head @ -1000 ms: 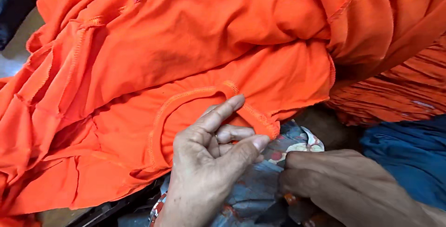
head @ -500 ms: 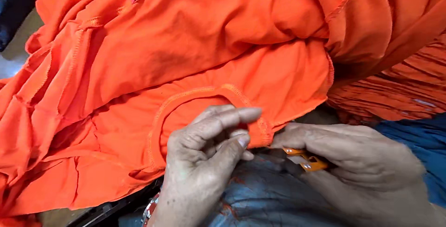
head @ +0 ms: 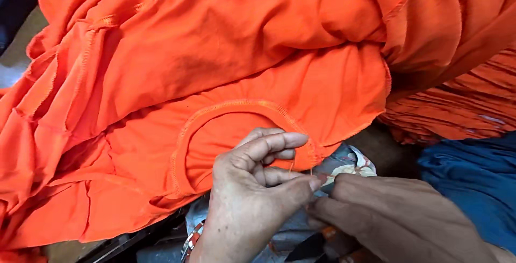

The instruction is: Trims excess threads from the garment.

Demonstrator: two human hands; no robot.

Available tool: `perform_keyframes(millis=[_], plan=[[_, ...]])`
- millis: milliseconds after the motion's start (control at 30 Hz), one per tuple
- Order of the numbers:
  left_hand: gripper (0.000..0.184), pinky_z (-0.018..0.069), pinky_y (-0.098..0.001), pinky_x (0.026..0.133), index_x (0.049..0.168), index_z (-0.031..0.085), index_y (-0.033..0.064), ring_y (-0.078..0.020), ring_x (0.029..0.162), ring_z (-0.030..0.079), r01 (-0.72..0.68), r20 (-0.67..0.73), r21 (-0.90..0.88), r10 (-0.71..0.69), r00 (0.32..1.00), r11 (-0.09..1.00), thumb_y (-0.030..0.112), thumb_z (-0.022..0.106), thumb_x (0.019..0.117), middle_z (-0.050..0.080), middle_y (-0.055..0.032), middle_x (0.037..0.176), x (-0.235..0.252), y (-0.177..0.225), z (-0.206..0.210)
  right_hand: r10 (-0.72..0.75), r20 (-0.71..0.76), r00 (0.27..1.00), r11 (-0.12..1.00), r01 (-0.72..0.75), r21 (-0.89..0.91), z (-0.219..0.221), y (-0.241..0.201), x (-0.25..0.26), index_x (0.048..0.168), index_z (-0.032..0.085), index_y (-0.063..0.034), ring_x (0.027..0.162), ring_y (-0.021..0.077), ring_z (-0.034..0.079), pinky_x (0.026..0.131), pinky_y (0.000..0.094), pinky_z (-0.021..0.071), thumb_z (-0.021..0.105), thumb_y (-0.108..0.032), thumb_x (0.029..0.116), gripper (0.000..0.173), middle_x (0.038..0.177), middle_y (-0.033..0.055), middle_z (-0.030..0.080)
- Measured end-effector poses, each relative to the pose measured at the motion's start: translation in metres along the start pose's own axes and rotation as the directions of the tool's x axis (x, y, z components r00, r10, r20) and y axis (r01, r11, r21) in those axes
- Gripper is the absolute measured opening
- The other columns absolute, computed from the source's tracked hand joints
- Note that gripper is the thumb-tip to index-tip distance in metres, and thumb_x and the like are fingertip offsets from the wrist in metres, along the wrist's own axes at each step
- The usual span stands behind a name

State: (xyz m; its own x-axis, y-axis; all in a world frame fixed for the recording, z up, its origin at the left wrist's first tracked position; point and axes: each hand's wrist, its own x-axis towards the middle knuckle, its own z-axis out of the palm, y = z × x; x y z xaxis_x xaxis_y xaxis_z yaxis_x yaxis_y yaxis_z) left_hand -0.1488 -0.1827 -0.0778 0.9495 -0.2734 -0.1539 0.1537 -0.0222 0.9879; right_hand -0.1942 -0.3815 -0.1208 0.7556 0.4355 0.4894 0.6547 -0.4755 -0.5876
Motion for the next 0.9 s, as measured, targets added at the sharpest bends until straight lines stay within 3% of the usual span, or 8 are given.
perform_keyframes(millis=[67, 100, 200, 233, 300, 533, 733, 900], plan=[[0.046, 0.0666, -0.0323, 0.064, 0.119, 0.072, 0.0010, -0.0196, 0.080, 0.073, 0.044, 0.005, -0.033, -0.044, 0.999, 0.998, -0.009, 0.080, 0.0740, 0.068, -0.0102, 0.114, -0.001, 0.004, -0.005, 0.113, 0.018, 0.993, 0.992, -0.111, -0.063, -0.009, 0.002, -0.001, 0.116, 0.064, -0.0126, 0.066, 0.0133, 0.056, 0.055, 0.0290, 0.0437, 0.043, -0.045, 0.1077, 0.040, 0.081, 0.0031, 0.059], [0.048, 0.0661, -0.0318, 0.064, 0.120, 0.072, 0.0008, -0.0194, 0.080, 0.073, 0.060, 0.008, -0.057, -0.059, 0.998, 0.997, -0.009, 0.080, 0.0730, 0.068, -0.0108, 0.115, -0.002, 0.005, -0.007, 0.153, 0.008, 0.988, 0.983, -0.151, -0.102, -0.014, 0.004, -0.004, 0.120, 0.064, -0.0126, 0.066, 0.0136, 0.056, 0.055, 0.0303, 0.0448, 0.038, -0.048, 0.1090, 0.045, 0.081, 0.0034, 0.059], [0.057, 0.0668, -0.0341, 0.067, 0.124, 0.070, -0.0024, -0.0223, 0.084, 0.074, 0.103, 0.031, -0.134, -0.100, 0.995, 0.986, -0.013, 0.080, 0.0690, 0.068, -0.0147, 0.117, -0.002, 0.009, -0.014, 0.158, -0.062, 0.986, 0.955, -0.168, -0.245, -0.022, 0.009, -0.010, 0.113, 0.060, -0.0069, 0.064, 0.0199, 0.053, 0.057, 0.0353, 0.0419, 0.030, -0.038, 0.1127, 0.043, 0.077, 0.0077, 0.055], [0.058, 0.0668, -0.0350, 0.068, 0.125, 0.069, -0.0031, -0.0232, 0.083, 0.074, 0.119, 0.041, -0.161, -0.114, 0.993, 0.980, -0.014, 0.079, 0.0689, 0.069, -0.0164, 0.116, -0.002, 0.009, -0.015, 0.157, -0.076, 0.985, 0.950, -0.171, -0.261, -0.022, 0.012, -0.013, 0.122, 0.063, -0.0022, 0.066, 0.0224, 0.052, 0.058, 0.0364, 0.0415, 0.035, -0.034, 0.1115, 0.044, 0.080, 0.0104, 0.056], [0.059, 0.0659, -0.0346, 0.067, 0.126, 0.068, -0.0040, -0.0231, 0.080, 0.074, 0.148, 0.065, -0.224, -0.137, 0.989, 0.963, -0.016, 0.078, 0.0693, 0.070, -0.0199, 0.112, -0.002, 0.009, -0.016, 0.150, -0.094, 0.984, 0.935, -0.172, -0.310, -0.019, 0.013, -0.017, 0.129, 0.063, -0.0006, 0.068, 0.0247, 0.053, 0.059, 0.0375, 0.0419, 0.041, -0.030, 0.1091, 0.042, 0.082, 0.0125, 0.057], [0.061, 0.0650, -0.0322, 0.067, 0.128, 0.067, -0.0032, -0.0207, 0.079, 0.074, 0.186, 0.073, -0.272, -0.172, 0.982, 0.944, -0.015, 0.076, 0.0697, 0.072, -0.0208, 0.107, -0.004, 0.010, -0.015, 0.081, -0.161, 0.984, 0.904, -0.140, -0.404, -0.006, 0.012, -0.015, 0.130, 0.061, -0.0088, 0.064, 0.0225, 0.049, 0.055, 0.0368, 0.0370, 0.040, -0.032, 0.1086, 0.038, 0.079, 0.0084, 0.051], [0.062, 0.0651, -0.0322, 0.067, 0.129, 0.065, -0.0059, -0.0205, 0.079, 0.074, 0.184, 0.072, -0.305, -0.170, 0.983, 0.934, -0.016, 0.077, 0.0691, 0.071, -0.0211, 0.108, -0.004, 0.008, -0.014, 0.061, -0.194, 0.979, 0.908, -0.135, -0.396, -0.003, 0.013, -0.012, 0.128, 0.062, -0.0073, 0.066, 0.0210, 0.048, 0.057, 0.0349, 0.0370, 0.042, -0.030, 0.1082, 0.036, 0.079, 0.0079, 0.050], [0.064, 0.0659, -0.0344, 0.067, 0.130, 0.064, -0.0055, -0.0226, 0.078, 0.074, 0.190, 0.060, -0.295, -0.180, 0.982, 0.936, -0.018, 0.077, 0.0678, 0.071, -0.0216, 0.110, -0.005, 0.008, -0.010, 0.047, -0.200, 0.979, 0.915, -0.123, -0.385, -0.001, 0.015, -0.008, 0.118, 0.064, -0.0035, 0.066, 0.0214, 0.049, 0.055, 0.0351, 0.0371, 0.045, -0.026, 0.1070, 0.031, 0.077, 0.0085, 0.051]])
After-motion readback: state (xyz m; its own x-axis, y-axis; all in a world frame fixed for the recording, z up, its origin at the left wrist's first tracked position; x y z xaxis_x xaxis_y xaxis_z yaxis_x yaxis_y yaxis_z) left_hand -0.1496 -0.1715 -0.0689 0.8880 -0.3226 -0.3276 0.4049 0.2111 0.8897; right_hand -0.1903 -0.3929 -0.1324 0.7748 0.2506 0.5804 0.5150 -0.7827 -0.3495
